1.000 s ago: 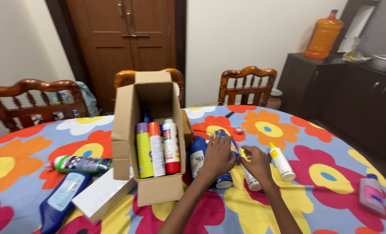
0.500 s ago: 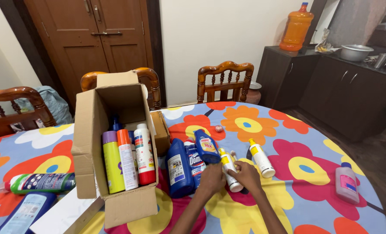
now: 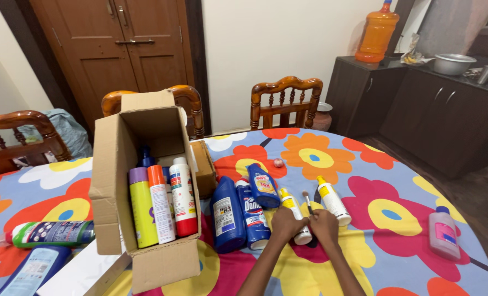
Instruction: The person unpacks a cloth bundle from a cardboard box and places it on the table. Then the person packs several cleaning product bottles and spray cans into a different cardboard box, arranging them upright.
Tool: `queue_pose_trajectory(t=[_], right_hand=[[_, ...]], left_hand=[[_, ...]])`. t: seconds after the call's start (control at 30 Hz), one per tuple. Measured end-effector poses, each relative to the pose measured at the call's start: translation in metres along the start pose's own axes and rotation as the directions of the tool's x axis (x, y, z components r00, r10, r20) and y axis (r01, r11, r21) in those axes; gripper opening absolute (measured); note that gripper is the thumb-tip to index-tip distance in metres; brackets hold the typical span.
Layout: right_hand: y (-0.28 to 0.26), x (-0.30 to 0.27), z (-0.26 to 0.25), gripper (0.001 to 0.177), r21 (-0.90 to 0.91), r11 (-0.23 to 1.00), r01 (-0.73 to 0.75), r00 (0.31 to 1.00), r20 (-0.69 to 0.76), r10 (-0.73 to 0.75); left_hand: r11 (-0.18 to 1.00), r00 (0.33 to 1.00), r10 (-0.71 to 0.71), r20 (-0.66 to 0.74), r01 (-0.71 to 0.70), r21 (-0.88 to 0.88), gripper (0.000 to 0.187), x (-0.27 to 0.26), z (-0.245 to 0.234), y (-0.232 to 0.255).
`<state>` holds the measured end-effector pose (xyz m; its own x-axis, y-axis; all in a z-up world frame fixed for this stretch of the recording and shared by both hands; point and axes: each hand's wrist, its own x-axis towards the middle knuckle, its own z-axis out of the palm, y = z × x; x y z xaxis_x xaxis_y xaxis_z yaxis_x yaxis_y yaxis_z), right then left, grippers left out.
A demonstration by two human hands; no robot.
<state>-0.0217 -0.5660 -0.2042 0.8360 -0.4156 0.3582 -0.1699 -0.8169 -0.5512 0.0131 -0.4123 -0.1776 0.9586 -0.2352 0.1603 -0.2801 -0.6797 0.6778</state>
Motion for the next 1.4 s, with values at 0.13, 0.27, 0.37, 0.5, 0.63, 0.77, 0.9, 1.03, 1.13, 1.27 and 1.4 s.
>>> queue_pose_trajectory(t=[0.13, 0.27, 0.37, 0.5, 0.63, 0.77, 0.9, 1.03, 1.13, 1.27, 1.4], right_hand=[[0.013, 0.01, -0.001, 0.016, 0.419, 0.899, -0.123, 0.99, -0.005, 0.138], [0.021, 0.021, -0.012, 0.018, 0.766, 0.558, -0.318, 0.948, 0.259, 0.184], [0.017, 0.031, -0.023, 0.028, 0.827, 0.476, -0.3, 0.953, 0.287, 0.101], [-0.032, 0.021, -0.053, 0.065, 0.853, 0.454, -0.256, 0.967, 0.227, 0.118], [-0.1, -0.006, -0.092, 0.096, 0.834, 0.514, -0.2, 0.972, 0.235, -0.004], [-0.163, -0.045, -0.112, 0.106, 0.83, 0.547, -0.11, 0.944, 0.26, -0.205], [-0.231, -0.071, -0.117, 0.108, 0.848, 0.528, -0.045, 0.91, 0.253, -0.328], [-0.302, -0.078, -0.106, 0.09, 0.864, 0.489, 0.117, 0.876, 0.142, -0.461], [-0.352, -0.089, -0.089, 0.07, 0.792, 0.54, 0.285, 0.862, 0.035, -0.506], [-0.397, -0.101, -0.062, 0.056, 0.635, 0.612, 0.471, 0.816, -0.05, -0.577], [-0.413, -0.111, -0.041, 0.054, 0.59, 0.664, 0.46, 0.819, 0.009, -0.574]], left_hand=[[0.997, 0.996, 0.0, 0.087, 0.007, -0.075, 0.072, 0.013, 0.006, -0.007], [0.981, 1.0, 0.019, 0.01, -0.016, -0.191, 0.078, 0.006, 0.001, -0.009], [0.943, 0.999, -0.042, -0.01, 0.036, -0.331, 0.08, -0.002, -0.029, 0.002], [0.852, 0.985, -0.155, 0.08, 0.174, -0.494, 0.072, -0.036, -0.122, 0.039], [0.847, 0.996, -0.047, 0.07, 0.077, -0.526, 0.063, -0.071, -0.208, 0.056], [0.855, 0.995, 0.04, -0.093, -0.083, -0.512, 0.063, -0.091, -0.263, 0.04], [0.785, 0.994, -0.031, -0.106, -0.041, -0.618, 0.062, -0.105, -0.317, 0.012], [0.75, 0.968, -0.056, -0.244, -0.121, -0.65, 0.06, -0.114, -0.359, -0.021], [0.663, 0.952, -0.094, -0.293, -0.16, -0.732, 0.057, -0.121, -0.381, -0.051], [0.591, 0.928, -0.141, -0.344, -0.2, -0.782, 0.053, -0.133, -0.395, -0.088], [0.582, 0.915, -0.222, -0.336, -0.152, -0.799, 0.052, -0.141, -0.402, -0.113]])
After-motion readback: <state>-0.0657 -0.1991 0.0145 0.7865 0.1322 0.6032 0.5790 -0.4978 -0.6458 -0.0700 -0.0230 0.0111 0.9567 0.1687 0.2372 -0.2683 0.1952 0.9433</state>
